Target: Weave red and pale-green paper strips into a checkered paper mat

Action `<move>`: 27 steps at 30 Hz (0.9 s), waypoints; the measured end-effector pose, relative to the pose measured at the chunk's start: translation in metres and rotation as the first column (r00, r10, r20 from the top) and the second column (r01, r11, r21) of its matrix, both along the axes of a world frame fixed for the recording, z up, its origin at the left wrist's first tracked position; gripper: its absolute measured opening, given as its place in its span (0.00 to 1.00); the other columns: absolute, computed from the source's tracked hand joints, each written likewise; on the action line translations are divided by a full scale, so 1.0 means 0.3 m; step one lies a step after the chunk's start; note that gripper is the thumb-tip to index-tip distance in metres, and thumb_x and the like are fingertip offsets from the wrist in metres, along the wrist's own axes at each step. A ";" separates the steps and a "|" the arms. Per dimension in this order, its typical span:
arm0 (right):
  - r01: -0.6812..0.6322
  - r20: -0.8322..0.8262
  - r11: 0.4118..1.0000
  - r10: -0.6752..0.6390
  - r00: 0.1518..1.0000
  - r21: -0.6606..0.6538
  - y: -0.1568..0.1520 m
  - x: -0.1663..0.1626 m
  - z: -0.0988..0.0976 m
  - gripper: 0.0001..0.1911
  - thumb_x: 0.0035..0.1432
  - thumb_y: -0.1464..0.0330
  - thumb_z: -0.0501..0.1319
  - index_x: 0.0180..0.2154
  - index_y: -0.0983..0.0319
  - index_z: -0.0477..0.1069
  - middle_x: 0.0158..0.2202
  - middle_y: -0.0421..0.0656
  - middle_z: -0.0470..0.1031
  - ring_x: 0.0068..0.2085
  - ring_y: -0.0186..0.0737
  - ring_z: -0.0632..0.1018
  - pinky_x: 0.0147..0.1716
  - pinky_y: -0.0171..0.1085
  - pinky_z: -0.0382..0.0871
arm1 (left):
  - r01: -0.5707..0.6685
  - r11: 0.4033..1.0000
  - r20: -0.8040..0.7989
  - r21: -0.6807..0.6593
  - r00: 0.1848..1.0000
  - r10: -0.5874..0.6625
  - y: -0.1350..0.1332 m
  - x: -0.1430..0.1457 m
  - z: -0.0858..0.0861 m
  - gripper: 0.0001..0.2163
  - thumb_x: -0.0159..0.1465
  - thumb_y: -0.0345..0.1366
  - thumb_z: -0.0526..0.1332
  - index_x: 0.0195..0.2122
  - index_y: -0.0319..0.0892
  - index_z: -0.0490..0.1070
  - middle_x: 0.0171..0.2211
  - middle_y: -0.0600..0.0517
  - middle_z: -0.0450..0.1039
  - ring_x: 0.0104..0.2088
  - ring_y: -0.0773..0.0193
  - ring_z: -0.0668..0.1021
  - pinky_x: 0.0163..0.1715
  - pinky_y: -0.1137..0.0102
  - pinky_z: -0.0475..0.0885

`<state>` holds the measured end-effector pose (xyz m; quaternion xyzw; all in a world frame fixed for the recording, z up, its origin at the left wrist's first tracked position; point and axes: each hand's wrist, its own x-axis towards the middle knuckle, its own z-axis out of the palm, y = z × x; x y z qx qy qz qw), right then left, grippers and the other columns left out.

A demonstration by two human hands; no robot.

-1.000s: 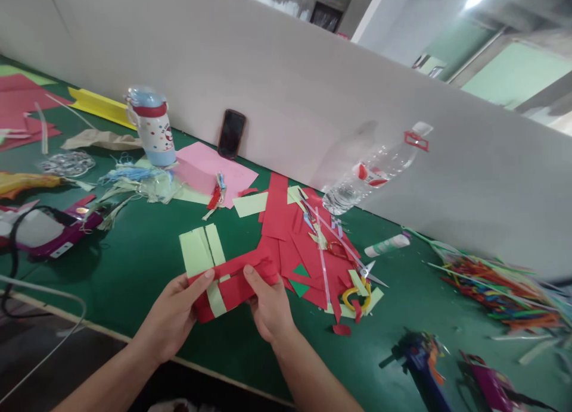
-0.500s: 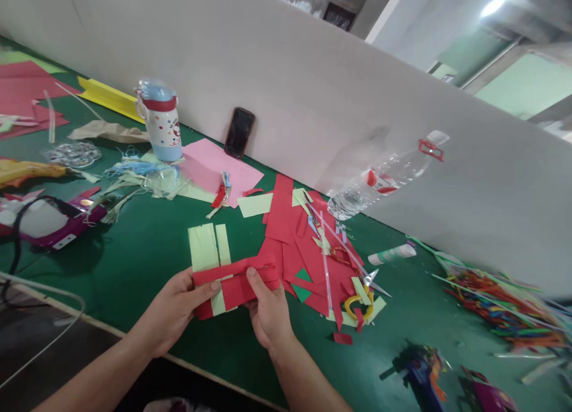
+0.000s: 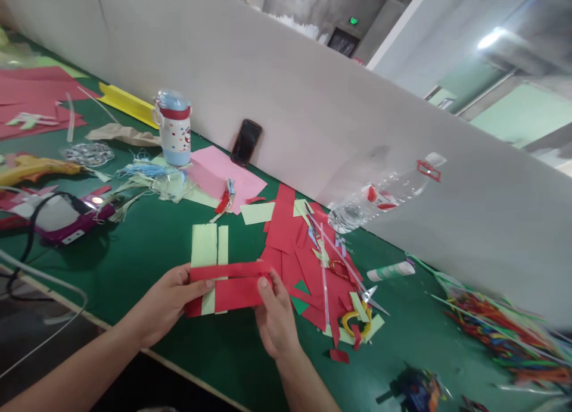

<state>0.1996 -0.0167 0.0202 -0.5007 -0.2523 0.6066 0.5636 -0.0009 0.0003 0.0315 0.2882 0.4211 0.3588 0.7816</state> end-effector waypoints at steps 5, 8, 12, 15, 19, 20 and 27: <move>-0.012 0.235 0.987 -0.026 0.972 0.162 0.071 0.147 0.088 0.26 0.51 0.51 0.70 0.48 0.56 0.74 0.46 0.44 0.75 0.46 0.41 0.75 0.45 0.38 0.72 | 0.251 0.967 0.024 0.038 0.968 -0.252 0.021 -0.045 0.055 0.17 0.56 0.38 0.70 0.47 0.41 0.78 0.39 0.45 0.83 0.39 0.50 0.83 0.42 0.60 0.77; -0.303 0.363 0.951 0.259 0.895 0.067 0.094 0.164 0.152 0.27 0.50 0.49 0.70 0.45 0.60 0.76 0.42 0.47 0.78 0.43 0.43 0.76 0.41 0.38 0.71 | 0.385 0.917 0.022 0.103 0.921 -0.390 0.025 -0.040 0.085 0.14 0.55 0.36 0.69 0.43 0.42 0.80 0.38 0.47 0.83 0.41 0.48 0.83 0.42 0.60 0.76; -0.630 0.285 0.775 0.613 0.737 -0.039 0.079 0.094 0.181 0.30 0.45 0.48 0.72 0.45 0.61 0.78 0.39 0.47 0.80 0.40 0.46 0.78 0.42 0.41 0.71 | 0.493 0.854 -0.036 0.167 0.868 -0.495 0.033 -0.018 0.097 0.11 0.54 0.36 0.65 0.38 0.46 0.81 0.35 0.52 0.83 0.36 0.52 0.83 0.37 0.64 0.75; -0.639 0.145 0.769 0.634 0.760 -0.010 0.055 0.030 0.167 0.30 0.42 0.52 0.75 0.45 0.60 0.77 0.41 0.45 0.80 0.43 0.48 0.79 0.47 0.44 0.69 | 0.540 0.824 -0.096 0.174 0.842 -0.532 0.044 -0.008 0.090 0.12 0.51 0.32 0.62 0.34 0.45 0.81 0.30 0.54 0.82 0.32 0.55 0.82 0.33 0.68 0.74; -0.527 0.060 0.849 0.528 0.847 -0.043 0.032 -0.018 0.131 0.27 0.42 0.59 0.76 0.44 0.60 0.76 0.42 0.45 0.81 0.44 0.49 0.80 0.49 0.46 0.70 | 0.548 0.822 -0.146 0.152 0.836 -0.530 0.061 0.003 0.082 0.12 0.45 0.29 0.61 0.29 0.43 0.81 0.25 0.57 0.80 0.27 0.58 0.80 0.27 0.71 0.71; -0.517 0.031 0.854 0.519 0.854 -0.047 0.029 -0.024 0.121 0.26 0.43 0.60 0.76 0.44 0.60 0.76 0.42 0.45 0.81 0.43 0.49 0.80 0.48 0.47 0.70 | 0.544 0.825 -0.153 0.150 0.837 -0.525 0.065 0.005 0.081 0.11 0.45 0.29 0.61 0.28 0.43 0.81 0.24 0.57 0.79 0.26 0.58 0.79 0.27 0.71 0.70; -0.370 0.008 0.927 0.371 0.928 -0.052 0.032 -0.034 0.068 0.23 0.45 0.63 0.75 0.44 0.61 0.76 0.37 0.45 0.82 0.41 0.50 0.81 0.45 0.47 0.73 | 0.493 0.857 -0.078 0.151 0.870 -0.487 0.079 -0.004 0.065 0.09 0.51 0.34 0.65 0.33 0.41 0.79 0.27 0.53 0.79 0.26 0.61 0.79 0.27 0.72 0.71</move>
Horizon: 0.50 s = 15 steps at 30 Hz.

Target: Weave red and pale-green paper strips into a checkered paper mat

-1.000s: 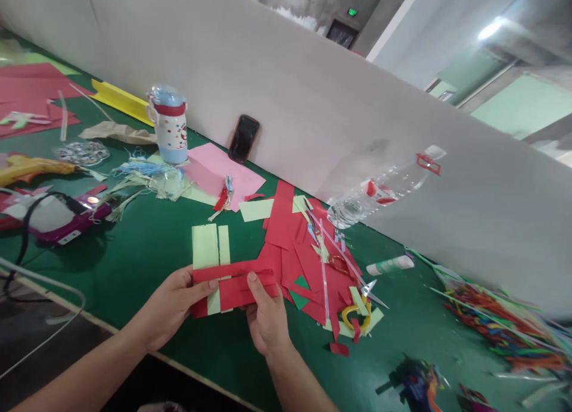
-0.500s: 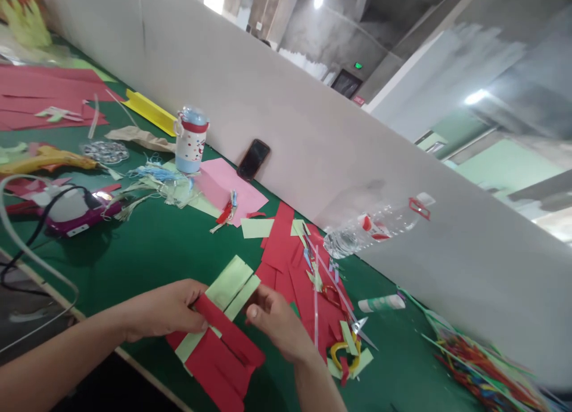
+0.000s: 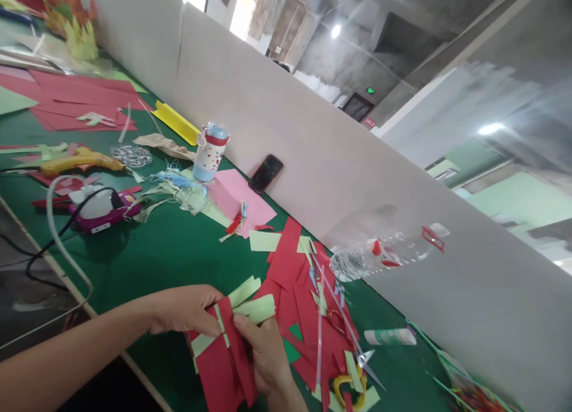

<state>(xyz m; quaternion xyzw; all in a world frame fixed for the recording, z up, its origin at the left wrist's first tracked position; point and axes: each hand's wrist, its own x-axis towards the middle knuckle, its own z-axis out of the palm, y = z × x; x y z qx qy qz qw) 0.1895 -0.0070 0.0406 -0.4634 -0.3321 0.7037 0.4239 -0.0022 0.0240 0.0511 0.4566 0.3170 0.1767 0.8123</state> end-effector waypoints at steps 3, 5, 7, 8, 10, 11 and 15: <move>0.089 -0.041 0.996 -0.089 0.995 0.014 0.008 -0.005 -0.006 0.23 0.45 0.62 0.75 0.44 0.60 0.76 0.38 0.45 0.82 0.42 0.51 0.81 0.44 0.47 0.75 | -0.079 0.996 0.055 -0.049 0.995 0.081 -0.003 -0.021 -0.018 0.14 0.55 0.43 0.67 0.40 0.42 0.77 0.35 0.50 0.80 0.32 0.60 0.81 0.33 0.69 0.75; 0.148 -0.058 0.989 -0.148 0.987 0.000 0.014 -0.010 -0.009 0.24 0.45 0.60 0.75 0.44 0.60 0.76 0.38 0.45 0.82 0.41 0.51 0.82 0.43 0.46 0.76 | -0.153 0.986 0.085 -0.073 0.984 0.159 -0.012 -0.032 -0.031 0.17 0.55 0.46 0.69 0.44 0.43 0.75 0.39 0.50 0.80 0.37 0.60 0.81 0.38 0.67 0.76; 0.191 -0.064 0.981 -0.191 0.979 -0.009 0.018 -0.015 -0.013 0.25 0.45 0.59 0.75 0.45 0.60 0.76 0.38 0.46 0.82 0.41 0.52 0.82 0.41 0.47 0.76 | -0.216 0.973 0.107 -0.079 0.969 0.223 -0.022 -0.035 -0.041 0.20 0.54 0.45 0.71 0.47 0.44 0.73 0.42 0.50 0.79 0.40 0.60 0.80 0.41 0.67 0.75; 0.207 -0.070 0.978 -0.207 0.976 -0.008 0.020 -0.019 -0.016 0.26 0.45 0.59 0.75 0.46 0.61 0.76 0.39 0.47 0.82 0.42 0.53 0.81 0.41 0.47 0.76 | -0.239 0.968 0.113 -0.075 0.963 0.246 -0.027 -0.033 -0.045 0.21 0.54 0.44 0.71 0.47 0.44 0.73 0.42 0.50 0.79 0.41 0.60 0.80 0.42 0.68 0.74; 0.218 -0.089 0.976 -0.218 0.972 -0.003 0.022 -0.025 -0.019 0.28 0.45 0.59 0.75 0.48 0.61 0.75 0.40 0.47 0.82 0.44 0.54 0.81 0.42 0.48 0.76 | -0.275 0.960 0.116 -0.062 0.953 0.280 -0.034 -0.027 -0.051 0.20 0.55 0.44 0.71 0.46 0.43 0.73 0.41 0.50 0.79 0.41 0.60 0.80 0.41 0.69 0.73; 0.216 -0.099 0.976 -0.215 0.972 -0.001 0.023 -0.028 -0.020 0.29 0.46 0.59 0.75 0.49 0.61 0.75 0.41 0.48 0.82 0.44 0.54 0.81 0.43 0.49 0.76 | -0.287 0.956 0.114 -0.055 0.950 0.291 -0.035 -0.024 -0.053 0.19 0.56 0.45 0.70 0.45 0.43 0.73 0.40 0.50 0.79 0.40 0.60 0.80 0.41 0.69 0.73; 0.236 -0.087 0.971 -0.234 0.968 0.024 0.025 -0.043 -0.018 0.29 0.47 0.62 0.74 0.51 0.60 0.73 0.42 0.46 0.82 0.44 0.53 0.81 0.45 0.49 0.75 | -0.304 0.952 0.097 -0.037 0.947 0.306 -0.024 -0.023 -0.055 0.17 0.57 0.46 0.69 0.43 0.42 0.73 0.38 0.49 0.79 0.38 0.60 0.80 0.39 0.68 0.73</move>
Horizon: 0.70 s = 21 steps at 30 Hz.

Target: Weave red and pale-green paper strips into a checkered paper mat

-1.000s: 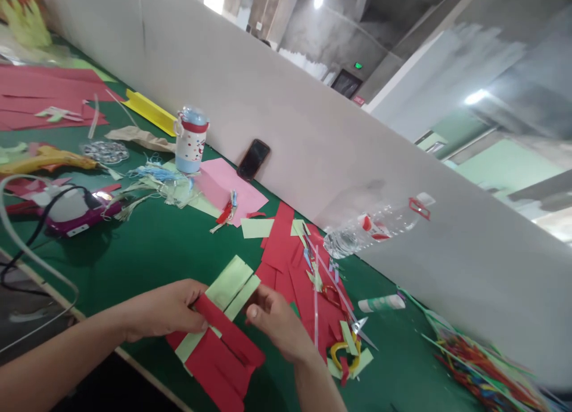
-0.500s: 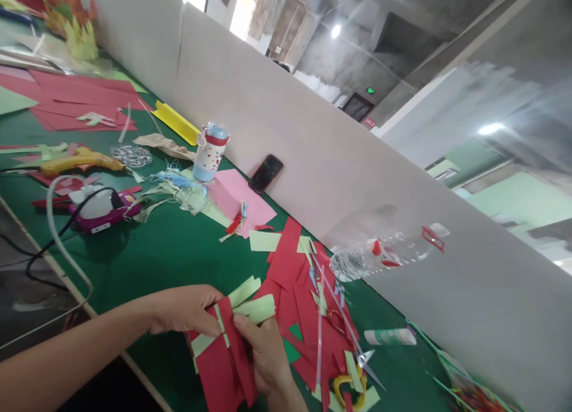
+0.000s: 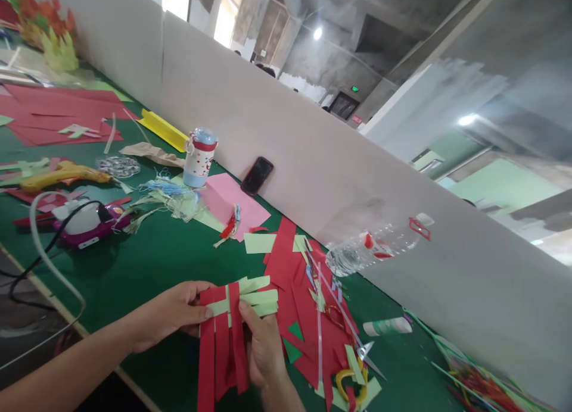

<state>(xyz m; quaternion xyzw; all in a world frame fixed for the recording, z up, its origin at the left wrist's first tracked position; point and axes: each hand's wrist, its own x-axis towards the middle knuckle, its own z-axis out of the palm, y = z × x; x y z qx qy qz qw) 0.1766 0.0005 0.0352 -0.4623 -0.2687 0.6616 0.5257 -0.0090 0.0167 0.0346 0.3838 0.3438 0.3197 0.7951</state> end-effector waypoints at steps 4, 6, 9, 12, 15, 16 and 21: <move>-0.003 -0.025 0.999 0.004 1.000 0.039 0.001 -0.012 0.004 0.29 0.47 0.63 0.74 0.52 0.58 0.73 0.44 0.46 0.81 0.46 0.52 0.80 0.47 0.48 0.75 | 0.005 1.000 -0.031 0.010 0.999 -0.005 0.012 -0.015 0.009 0.16 0.58 0.45 0.69 0.43 0.41 0.73 0.36 0.50 0.79 0.35 0.62 0.80 0.37 0.69 0.73; -0.005 -0.050 0.999 0.007 0.999 0.049 0.004 -0.017 0.008 0.30 0.47 0.63 0.74 0.53 0.58 0.73 0.43 0.45 0.81 0.48 0.53 0.80 0.47 0.48 0.75 | 0.014 1.000 -0.050 0.020 0.999 -0.013 0.015 -0.020 0.018 0.16 0.59 0.44 0.68 0.44 0.41 0.73 0.35 0.51 0.79 0.34 0.63 0.79 0.37 0.70 0.73; 0.010 -0.064 0.998 -0.007 0.998 0.058 0.020 -0.019 0.023 0.31 0.46 0.63 0.74 0.53 0.56 0.73 0.42 0.44 0.81 0.49 0.54 0.79 0.48 0.49 0.75 | 0.025 0.998 -0.084 0.055 0.996 -0.021 0.023 -0.021 0.039 0.16 0.59 0.43 0.67 0.45 0.41 0.74 0.34 0.51 0.79 0.33 0.63 0.79 0.36 0.70 0.72; 0.016 -0.066 0.997 -0.011 0.998 0.080 0.051 -0.017 0.052 0.32 0.44 0.63 0.75 0.53 0.53 0.73 0.41 0.42 0.81 0.48 0.51 0.80 0.50 0.48 0.73 | 0.031 0.992 -0.124 0.121 0.992 -0.016 0.047 -0.021 0.068 0.15 0.60 0.44 0.66 0.44 0.40 0.75 0.35 0.50 0.79 0.36 0.60 0.80 0.37 0.69 0.71; 0.019 -0.034 0.990 -0.014 0.999 0.142 0.094 -0.014 0.085 0.35 0.42 0.64 0.76 0.53 0.52 0.72 0.41 0.40 0.81 0.48 0.48 0.79 0.53 0.46 0.71 | 0.027 0.977 -0.161 0.212 0.987 0.007 0.086 -0.028 0.103 0.13 0.59 0.43 0.66 0.41 0.41 0.76 0.37 0.49 0.80 0.39 0.58 0.79 0.41 0.67 0.70; 0.018 -0.018 0.986 -0.016 1.000 0.166 0.110 -0.014 0.094 0.35 0.42 0.64 0.76 0.54 0.53 0.72 0.41 0.39 0.81 0.47 0.46 0.79 0.54 0.46 0.70 | 0.021 0.969 -0.173 0.245 0.985 0.023 0.100 -0.032 0.115 0.12 0.59 0.43 0.66 0.41 0.41 0.77 0.38 0.50 0.80 0.40 0.58 0.79 0.43 0.67 0.70; 0.009 0.045 0.964 -0.022 0.999 0.265 0.189 -0.024 0.113 0.32 0.43 0.65 0.75 0.52 0.55 0.73 0.39 0.38 0.81 0.44 0.42 0.80 0.52 0.43 0.71 | -0.003 0.938 -0.221 0.346 0.972 0.085 0.148 -0.057 0.161 0.11 0.60 0.41 0.65 0.42 0.43 0.77 0.36 0.53 0.79 0.38 0.61 0.78 0.41 0.70 0.68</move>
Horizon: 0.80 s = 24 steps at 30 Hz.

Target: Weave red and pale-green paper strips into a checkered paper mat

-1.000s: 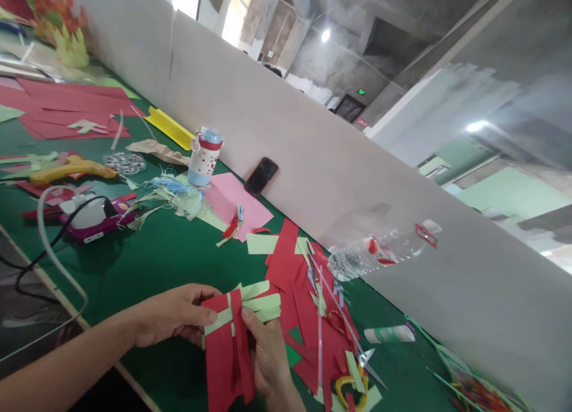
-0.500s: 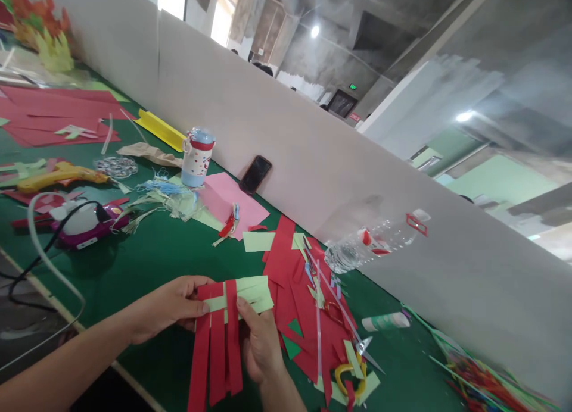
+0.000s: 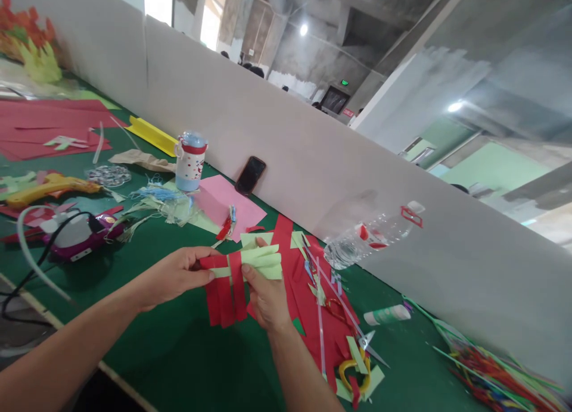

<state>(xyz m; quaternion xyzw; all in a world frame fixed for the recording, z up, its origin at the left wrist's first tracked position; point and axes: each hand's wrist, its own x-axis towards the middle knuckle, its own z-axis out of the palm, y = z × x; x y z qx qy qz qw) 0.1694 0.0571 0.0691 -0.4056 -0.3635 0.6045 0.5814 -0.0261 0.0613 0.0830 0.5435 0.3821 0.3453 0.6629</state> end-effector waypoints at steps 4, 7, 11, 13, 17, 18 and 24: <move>-0.076 0.128 0.995 0.068 0.989 0.060 0.038 -0.006 -0.007 0.19 0.47 0.64 0.73 0.43 0.60 0.77 0.39 0.42 0.81 0.41 0.45 0.79 0.49 0.45 0.72 | 0.024 1.000 -0.030 0.002 0.999 -0.023 0.017 -0.019 0.012 0.15 0.58 0.44 0.66 0.44 0.43 0.77 0.39 0.51 0.80 0.37 0.59 0.78 0.40 0.69 0.70; -0.139 0.179 0.989 0.128 0.976 0.053 0.044 -0.009 -0.016 0.13 0.49 0.65 0.72 0.37 0.61 0.78 0.37 0.43 0.81 0.38 0.45 0.79 0.44 0.44 0.73 | 0.059 0.998 -0.078 0.000 0.995 -0.059 0.032 -0.016 -0.003 0.17 0.58 0.48 0.66 0.43 0.43 0.77 0.39 0.50 0.80 0.36 0.58 0.79 0.37 0.69 0.71; -0.150 0.196 0.988 0.139 0.971 0.045 0.040 -0.022 -0.028 0.12 0.48 0.65 0.72 0.36 0.60 0.77 0.36 0.41 0.81 0.38 0.44 0.79 0.43 0.43 0.73 | 0.031 0.997 -0.212 0.077 0.977 -0.014 0.053 0.012 -0.053 0.18 0.60 0.51 0.63 0.36 0.40 0.77 0.28 0.51 0.79 0.26 0.62 0.78 0.25 0.72 0.68; -0.133 0.202 0.990 0.120 0.972 0.052 0.045 -0.019 -0.031 0.15 0.48 0.64 0.72 0.39 0.60 0.77 0.37 0.41 0.80 0.40 0.44 0.78 0.45 0.42 0.72 | -0.003 0.985 -0.284 0.170 0.957 0.052 0.061 0.022 -0.073 0.17 0.62 0.50 0.61 0.33 0.39 0.77 0.25 0.52 0.78 0.24 0.63 0.77 0.23 0.73 0.67; -0.002 0.287 0.996 -0.024 0.958 0.090 0.068 0.041 -0.033 0.29 0.50 0.61 0.71 0.54 0.58 0.69 0.41 0.41 0.77 0.43 0.41 0.76 0.46 0.40 0.71 | -0.092 0.874 -0.380 0.477 0.875 0.300 0.069 0.011 -0.075 0.16 0.66 0.47 0.57 0.34 0.41 0.78 0.25 0.54 0.79 0.24 0.64 0.78 0.23 0.74 0.68; 0.035 0.319 0.995 -0.064 0.946 0.096 0.072 0.067 -0.034 0.33 0.51 0.60 0.71 0.57 0.57 0.66 0.42 0.41 0.76 0.43 0.40 0.76 0.44 0.39 0.71 | -0.111 0.814 -0.381 0.571 0.842 0.382 0.067 0.005 -0.072 0.15 0.66 0.46 0.57 0.36 0.41 0.78 0.27 0.54 0.80 0.25 0.64 0.79 0.24 0.73 0.69; 0.074 0.426 0.989 -0.122 0.896 0.128 -0.006 0.216 -0.054 0.30 0.59 0.60 0.65 0.60 0.55 0.59 0.48 0.45 0.72 0.48 0.41 0.74 0.48 0.42 0.71 | 0.057 0.320 -0.247 0.946 0.765 0.594 -0.015 0.001 -0.139 0.10 0.68 0.34 0.56 0.44 0.48 0.78 0.44 0.54 0.82 0.45 0.62 0.82 0.49 0.67 0.74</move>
